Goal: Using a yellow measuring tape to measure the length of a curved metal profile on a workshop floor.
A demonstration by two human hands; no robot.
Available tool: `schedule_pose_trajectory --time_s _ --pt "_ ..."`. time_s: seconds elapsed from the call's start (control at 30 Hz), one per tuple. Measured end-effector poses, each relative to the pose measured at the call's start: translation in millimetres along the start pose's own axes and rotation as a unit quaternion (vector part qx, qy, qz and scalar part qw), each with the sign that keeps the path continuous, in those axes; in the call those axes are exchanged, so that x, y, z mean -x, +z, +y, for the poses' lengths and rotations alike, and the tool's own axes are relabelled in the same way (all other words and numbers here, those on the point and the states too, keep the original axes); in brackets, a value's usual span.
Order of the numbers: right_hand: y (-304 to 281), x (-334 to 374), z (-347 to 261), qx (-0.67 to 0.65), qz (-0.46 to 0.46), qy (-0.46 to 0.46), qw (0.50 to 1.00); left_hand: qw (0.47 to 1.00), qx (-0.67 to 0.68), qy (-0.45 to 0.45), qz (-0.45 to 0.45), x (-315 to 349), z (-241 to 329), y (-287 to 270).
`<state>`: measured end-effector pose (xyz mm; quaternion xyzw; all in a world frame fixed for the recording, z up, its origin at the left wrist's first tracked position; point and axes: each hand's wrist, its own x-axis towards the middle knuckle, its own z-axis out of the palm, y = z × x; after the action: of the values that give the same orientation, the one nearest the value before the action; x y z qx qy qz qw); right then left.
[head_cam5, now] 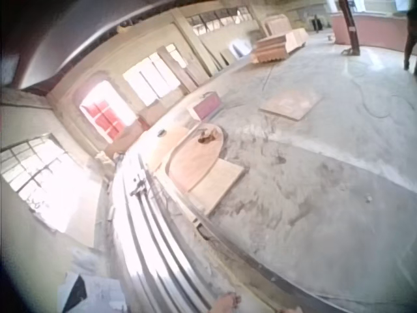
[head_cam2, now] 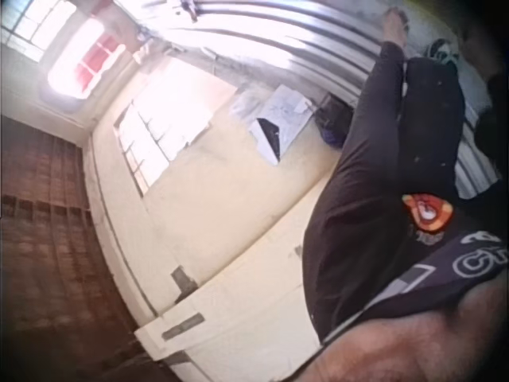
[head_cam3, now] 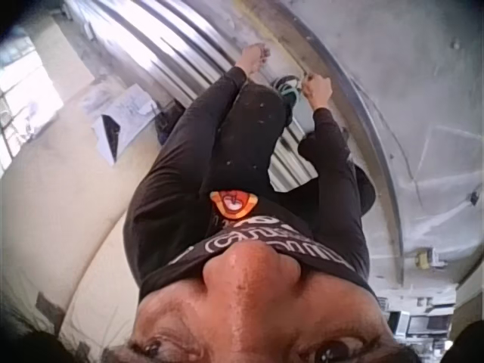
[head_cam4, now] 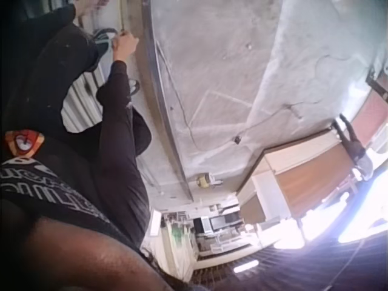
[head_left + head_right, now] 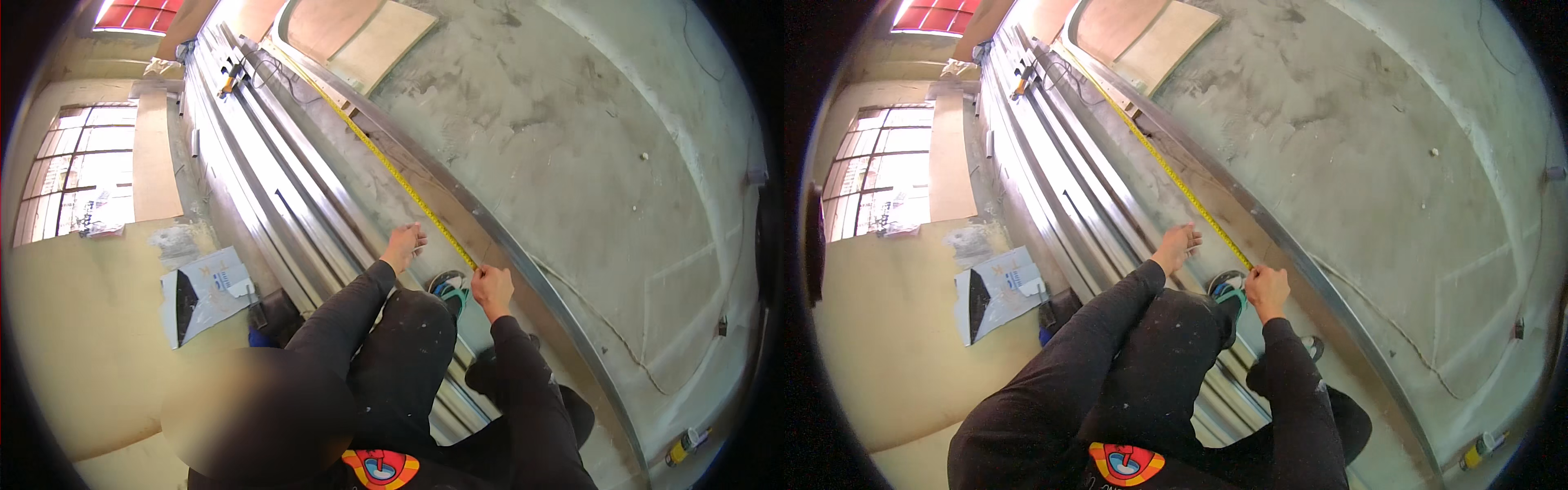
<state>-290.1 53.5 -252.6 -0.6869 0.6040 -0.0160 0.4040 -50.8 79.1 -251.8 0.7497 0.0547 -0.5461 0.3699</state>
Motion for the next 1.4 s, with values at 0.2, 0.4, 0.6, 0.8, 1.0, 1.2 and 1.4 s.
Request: schedule_pose_trajectory --time_s 0.2,0.4,0.6,0.8,1.0,1.2,1.4 --pt "35.3 -20.9 44.3 0.02 0.031 -0.022 0.999 0.998 0.051 0.037 0.013 -71.9 -50.6 43.4" --pt "54.5 -31.6 69.5 0.063 0.073 -0.071 0.993 0.989 0.086 0.118 -0.011 -117.1 -81.4 71.4" --pt "52.9 -31.4 69.1 0.065 0.062 -0.032 0.995 0.971 -0.037 0.236 0.019 -132.0 -90.1 81.3" --pt "55.3 -28.3 57.4 0.059 0.052 -0.051 0.996 0.911 -0.173 0.338 0.161 -159.9 -93.6 75.0" --pt "53.1 -30.1 65.7 0.089 0.044 -0.052 0.994 0.883 -0.203 0.361 0.222 -147.9 -85.4 82.3" --pt "31.4 -13.1 103.9 0.162 -0.056 -0.058 0.984 0.88 -0.172 0.374 0.236 -146.2 -76.4 82.7" --pt "-17.4 5.6 153.1 0.141 -0.178 -0.023 0.974 0.9 -0.093 0.368 0.214 -170.1 -67.7 65.8"
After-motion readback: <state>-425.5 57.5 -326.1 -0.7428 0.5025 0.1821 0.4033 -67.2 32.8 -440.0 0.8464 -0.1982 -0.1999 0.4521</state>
